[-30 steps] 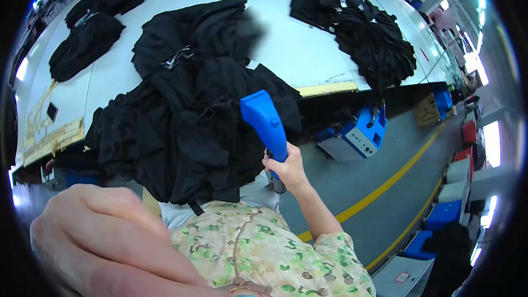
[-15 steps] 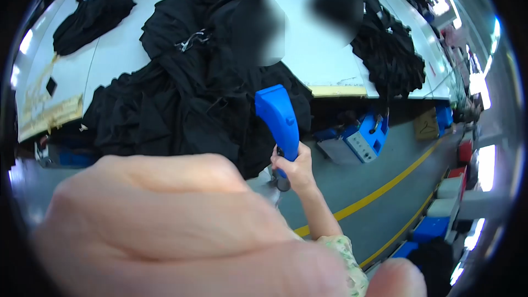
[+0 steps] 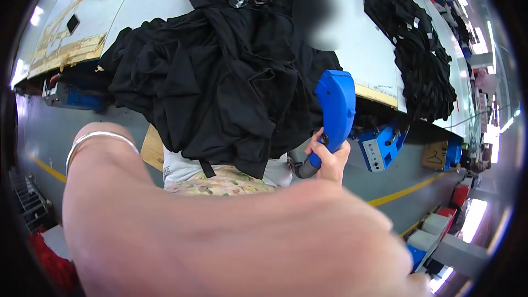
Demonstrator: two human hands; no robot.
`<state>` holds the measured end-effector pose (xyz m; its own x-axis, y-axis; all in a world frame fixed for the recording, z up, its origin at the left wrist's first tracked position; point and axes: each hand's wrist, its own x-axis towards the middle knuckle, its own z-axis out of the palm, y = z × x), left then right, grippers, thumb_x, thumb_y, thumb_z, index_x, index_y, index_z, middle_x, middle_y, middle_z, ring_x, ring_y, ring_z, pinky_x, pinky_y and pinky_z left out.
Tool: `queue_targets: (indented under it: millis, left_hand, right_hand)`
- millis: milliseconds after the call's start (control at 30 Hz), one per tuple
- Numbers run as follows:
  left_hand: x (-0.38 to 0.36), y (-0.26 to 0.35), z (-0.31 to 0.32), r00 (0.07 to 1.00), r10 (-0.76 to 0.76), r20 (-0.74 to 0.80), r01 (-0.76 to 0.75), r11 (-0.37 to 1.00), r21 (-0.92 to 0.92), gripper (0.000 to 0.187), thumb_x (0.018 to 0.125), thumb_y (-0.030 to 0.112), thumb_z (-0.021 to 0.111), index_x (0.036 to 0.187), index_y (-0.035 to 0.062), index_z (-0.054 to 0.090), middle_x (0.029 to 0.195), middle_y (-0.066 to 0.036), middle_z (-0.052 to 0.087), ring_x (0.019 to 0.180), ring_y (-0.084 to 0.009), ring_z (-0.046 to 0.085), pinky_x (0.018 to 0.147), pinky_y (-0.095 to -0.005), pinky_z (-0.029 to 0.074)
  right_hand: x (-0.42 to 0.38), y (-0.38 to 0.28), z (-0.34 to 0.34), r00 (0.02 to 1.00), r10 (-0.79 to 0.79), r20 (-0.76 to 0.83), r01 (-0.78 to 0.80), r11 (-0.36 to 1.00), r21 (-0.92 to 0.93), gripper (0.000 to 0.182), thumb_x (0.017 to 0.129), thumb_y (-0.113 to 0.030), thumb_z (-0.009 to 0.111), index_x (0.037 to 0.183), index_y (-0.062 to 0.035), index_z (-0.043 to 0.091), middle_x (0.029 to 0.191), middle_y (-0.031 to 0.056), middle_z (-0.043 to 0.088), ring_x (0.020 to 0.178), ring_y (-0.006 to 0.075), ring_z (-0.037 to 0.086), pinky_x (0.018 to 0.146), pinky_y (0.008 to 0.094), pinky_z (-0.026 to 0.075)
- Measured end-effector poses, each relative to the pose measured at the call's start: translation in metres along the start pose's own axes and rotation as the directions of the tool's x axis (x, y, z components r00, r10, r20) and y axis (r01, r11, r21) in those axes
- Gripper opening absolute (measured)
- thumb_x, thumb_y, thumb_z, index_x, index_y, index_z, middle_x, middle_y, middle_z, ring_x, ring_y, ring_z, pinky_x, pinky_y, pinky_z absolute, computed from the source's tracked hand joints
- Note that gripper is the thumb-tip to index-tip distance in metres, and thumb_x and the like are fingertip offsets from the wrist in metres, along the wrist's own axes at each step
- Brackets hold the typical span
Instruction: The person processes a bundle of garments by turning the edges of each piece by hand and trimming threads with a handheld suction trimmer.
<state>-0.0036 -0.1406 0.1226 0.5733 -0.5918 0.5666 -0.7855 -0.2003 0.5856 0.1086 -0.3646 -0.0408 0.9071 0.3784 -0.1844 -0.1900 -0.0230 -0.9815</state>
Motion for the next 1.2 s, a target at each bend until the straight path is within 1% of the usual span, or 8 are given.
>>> queue_targets:
  millis: [300,500,700,867,967,1033,1167,1200]
  left_hand:
    - [-0.003,0.011,-0.023,0.992,0.046,-0.118,-0.046,0.999,-0.001,0.011,0.088,0.015,0.072,0.092,0.0054,0.074,0.082,-0.011,0.070,0.066,-0.0181,0.066,0.056,-0.0266,0.048]
    - [-0.011,0.029,-0.039,0.873,0.092,-0.478,-0.189,0.969,-0.159,0.010,0.087,0.015,0.072,0.092,0.0062,0.075,0.082,-0.010,0.070,0.065,-0.0170,0.066,0.055,-0.0256,0.048]
    - [-0.002,0.016,-0.016,0.813,0.096,-0.575,-0.329,0.890,-0.316,0.005,0.083,0.008,0.073,0.085,0.0032,0.072,0.085,-0.017,0.072,0.061,-0.0183,0.065,0.052,-0.0258,0.047]
    - [0.007,-0.003,-0.024,0.810,0.306,-0.501,-0.432,0.889,-0.154,0.010,0.086,0.009,0.072,0.085,0.0029,0.065,0.086,-0.019,0.072,0.058,-0.0208,0.065,0.053,-0.0283,0.049]
    - [0.007,0.002,-0.024,0.749,0.318,-0.581,-0.400,0.916,-0.015,0.015,0.086,0.013,0.068,0.078,0.0035,0.059,0.080,-0.018,0.070,0.060,-0.0245,0.065,0.054,-0.0322,0.050]
    - [0.003,0.012,-0.006,0.635,0.172,-0.753,-0.298,0.954,-0.033,0.023,0.083,0.013,0.063,0.064,0.0030,0.055,0.072,-0.015,0.068,0.061,-0.0285,0.066,0.058,-0.0387,0.052]
    - [-0.010,0.010,-0.007,0.653,0.250,-0.715,-0.382,0.924,-0.026,0.013,0.094,0.015,0.064,0.085,0.0073,0.059,0.082,-0.004,0.066,0.072,-0.0227,0.067,0.066,-0.0347,0.049]
    - [-0.012,0.008,-0.014,0.673,0.170,-0.720,-0.297,0.954,-0.051,0.010,0.095,0.014,0.059,0.087,0.0088,0.058,0.074,-0.002,0.063,0.070,-0.0220,0.066,0.068,-0.0348,0.048]
  right_hand:
    - [0.003,-0.003,0.005,1.000,0.025,0.010,-0.025,1.000,0.019,0.020,0.073,0.004,0.067,0.092,0.0018,0.062,0.077,0.0065,0.064,0.062,0.0138,0.061,0.061,0.0283,0.050]
    - [0.007,0.000,0.003,0.999,0.033,0.010,-0.034,0.999,0.036,0.017,0.073,0.004,0.068,0.089,0.0015,0.061,0.077,0.0057,0.063,0.062,0.0131,0.061,0.060,0.0278,0.051]
    - [0.011,0.001,0.005,0.999,0.028,0.022,-0.029,0.999,0.041,0.017,0.074,0.003,0.069,0.089,0.0018,0.061,0.077,0.0056,0.062,0.062,0.0132,0.062,0.059,0.0274,0.051]
    - [0.008,0.001,0.002,0.999,0.035,-0.009,-0.034,0.999,0.034,0.018,0.073,0.001,0.069,0.089,0.0021,0.061,0.075,0.0064,0.062,0.062,0.0137,0.061,0.059,0.0278,0.051]
    - [0.009,0.003,0.005,0.999,0.026,-0.037,-0.025,0.999,0.035,0.018,0.073,-0.001,0.067,0.089,0.0024,0.061,0.073,0.0062,0.062,0.062,0.0141,0.061,0.060,0.0278,0.051]
    - [0.013,0.007,0.000,1.000,-0.012,0.025,0.012,1.000,0.003,0.016,0.073,-0.001,0.065,0.089,0.0023,0.061,0.073,0.0060,0.061,0.062,0.0140,0.060,0.060,0.0271,0.051]
    - [0.009,0.004,0.010,0.996,0.045,-0.080,-0.047,0.999,-0.014,0.024,0.069,-0.006,0.066,0.091,0.0017,0.060,0.071,0.0068,0.060,0.060,0.0148,0.059,0.060,0.0275,0.048]
    - [0.010,0.004,0.005,0.998,0.040,-0.054,-0.040,0.999,0.000,0.020,0.072,-0.003,0.067,0.090,0.0019,0.061,0.072,0.0060,0.061,0.061,0.0137,0.060,0.059,0.0271,0.049]
